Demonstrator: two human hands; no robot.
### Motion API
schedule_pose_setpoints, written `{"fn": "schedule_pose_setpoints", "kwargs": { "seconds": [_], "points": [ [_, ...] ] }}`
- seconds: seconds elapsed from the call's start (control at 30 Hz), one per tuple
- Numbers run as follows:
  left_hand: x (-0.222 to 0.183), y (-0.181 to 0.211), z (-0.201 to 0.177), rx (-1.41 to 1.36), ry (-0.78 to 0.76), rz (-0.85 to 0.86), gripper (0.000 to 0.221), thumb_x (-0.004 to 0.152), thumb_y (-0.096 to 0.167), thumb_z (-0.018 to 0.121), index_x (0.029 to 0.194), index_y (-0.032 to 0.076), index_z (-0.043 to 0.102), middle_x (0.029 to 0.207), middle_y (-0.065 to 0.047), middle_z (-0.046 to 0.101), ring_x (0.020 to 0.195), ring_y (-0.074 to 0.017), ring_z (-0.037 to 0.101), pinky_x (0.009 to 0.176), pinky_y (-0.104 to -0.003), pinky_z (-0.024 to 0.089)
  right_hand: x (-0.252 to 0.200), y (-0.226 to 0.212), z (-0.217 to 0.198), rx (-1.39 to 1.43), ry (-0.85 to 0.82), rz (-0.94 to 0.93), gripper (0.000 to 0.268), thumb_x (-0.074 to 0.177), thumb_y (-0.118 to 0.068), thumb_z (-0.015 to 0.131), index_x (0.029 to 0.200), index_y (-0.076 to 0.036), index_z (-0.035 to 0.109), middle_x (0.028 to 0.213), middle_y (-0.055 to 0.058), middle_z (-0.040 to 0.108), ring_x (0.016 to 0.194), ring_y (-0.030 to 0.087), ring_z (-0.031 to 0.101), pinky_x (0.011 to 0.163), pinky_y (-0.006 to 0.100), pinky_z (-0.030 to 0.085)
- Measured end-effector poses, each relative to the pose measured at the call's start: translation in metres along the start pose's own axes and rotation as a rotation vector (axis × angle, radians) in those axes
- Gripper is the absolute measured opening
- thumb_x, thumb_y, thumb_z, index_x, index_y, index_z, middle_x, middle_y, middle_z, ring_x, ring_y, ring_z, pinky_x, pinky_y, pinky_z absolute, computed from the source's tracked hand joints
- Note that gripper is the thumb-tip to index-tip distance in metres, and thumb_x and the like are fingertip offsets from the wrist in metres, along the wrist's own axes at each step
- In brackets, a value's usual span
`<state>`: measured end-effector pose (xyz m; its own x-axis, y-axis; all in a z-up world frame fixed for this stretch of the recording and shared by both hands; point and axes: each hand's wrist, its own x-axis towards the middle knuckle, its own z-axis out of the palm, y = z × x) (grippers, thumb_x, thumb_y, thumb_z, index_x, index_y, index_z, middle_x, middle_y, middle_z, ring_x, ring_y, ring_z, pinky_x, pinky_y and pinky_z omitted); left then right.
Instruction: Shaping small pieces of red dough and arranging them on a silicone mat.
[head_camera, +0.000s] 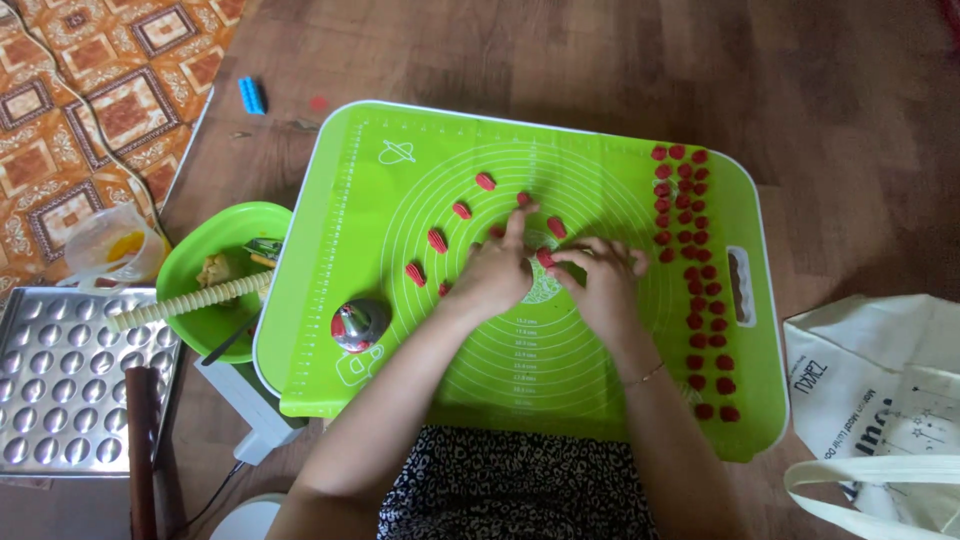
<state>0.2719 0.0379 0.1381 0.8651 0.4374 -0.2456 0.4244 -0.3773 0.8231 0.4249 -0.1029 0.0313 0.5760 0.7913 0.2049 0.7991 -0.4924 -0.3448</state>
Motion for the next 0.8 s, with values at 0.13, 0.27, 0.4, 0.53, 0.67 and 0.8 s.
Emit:
{"fn": "schedule_pose_setpoints", "kwargs": {
  "seconds": [0.13, 0.27, 0.4, 0.53, 0.67, 0.8],
  "points": [
    [0.018, -0.005, 0.004, -0.061, -0.021, 0.008, 0.076, 0.093, -0.014, 0.037, 0.160, 0.017, 0.018, 0.127, -0.031, 0.065, 0.077, -0.0288, 0.073, 0.088, -0.052, 0.053, 0.003, 0.014, 0.014, -0.034, 0.017, -0.089, 0.017, 0.094, -0.039, 0.073, 0.110, -0.035, 0.075, 0.120, -0.004, 0.065, 0.118, 0.025, 0.055, 0.106, 0.060, 0.029],
    [0.015, 0.016, -0.004, 0.011, -0.083, -0.011, 0.071, 0.093, -0.012, 0.036, 0.159, 0.012, 0.023, 0.130, -0.029, 0.064, 0.085, -0.0306, 0.074, 0.088, -0.050, 0.056, 0.007, 0.020, 0.016, -0.024, 0.106, -0.235, 0.010, 0.095, -0.035, 0.072, 0.104, -0.032, 0.074, 0.117, -0.005, 0.064, 0.114, 0.022, 0.053, 0.101, 0.055, 0.028],
    [0.017, 0.024, -0.007, 0.146, -0.105, 0.060, 0.063, 0.094, -0.008, 0.038, 0.156, 0.004, 0.029, 0.123, -0.028, 0.068, 0.090, -0.0338, 0.074, 0.090, -0.054, 0.055, 0.012, 0.021, 0.014, -0.027, 0.151, -0.233, 0.020, 0.092, -0.044, 0.074, 0.105, -0.029, 0.070, 0.116, -0.003, 0.063, 0.114, 0.024, 0.051, 0.102, 0.056, 0.027],
    [0.039, 0.002, -0.001, 0.294, -0.131, 0.178, 0.059, 0.094, -0.002, 0.042, 0.151, 0.010, 0.036, 0.121, -0.026, 0.070, 0.113, -0.0419, 0.069, 0.099, -0.059, 0.049, 0.012, 0.009, 0.000, -0.033, 0.128, -0.202, 0.026, 0.091, -0.045, 0.074, 0.110, -0.028, 0.069, 0.118, -0.003, 0.061, 0.116, 0.023, 0.049, 0.102, 0.057, 0.027],
    [0.037, 0.007, -0.003, 0.249, -0.116, 0.160, 0.064, 0.091, -0.010, 0.041, 0.151, 0.011, 0.037, 0.118, -0.028, 0.070, 0.108, -0.0430, 0.070, 0.103, -0.062, 0.045, 0.010, 0.009, -0.003, -0.043, 0.147, -0.195, 0.022, 0.093, -0.042, 0.073, 0.110, -0.029, 0.071, 0.119, -0.004, 0.060, 0.117, 0.024, 0.048, 0.104, 0.057, 0.027],
    [0.028, 0.020, -0.010, 0.296, -0.046, 0.167, 0.064, 0.092, -0.013, 0.043, 0.152, 0.008, 0.039, 0.116, -0.028, 0.070, 0.109, -0.0423, 0.069, 0.109, -0.062, 0.041, 0.007, 0.010, -0.001, -0.041, 0.127, -0.177, 0.025, 0.093, -0.046, 0.072, 0.114, -0.033, 0.073, 0.117, -0.007, 0.059, 0.117, 0.022, 0.046, 0.104, 0.059, 0.025]
  ]
}}
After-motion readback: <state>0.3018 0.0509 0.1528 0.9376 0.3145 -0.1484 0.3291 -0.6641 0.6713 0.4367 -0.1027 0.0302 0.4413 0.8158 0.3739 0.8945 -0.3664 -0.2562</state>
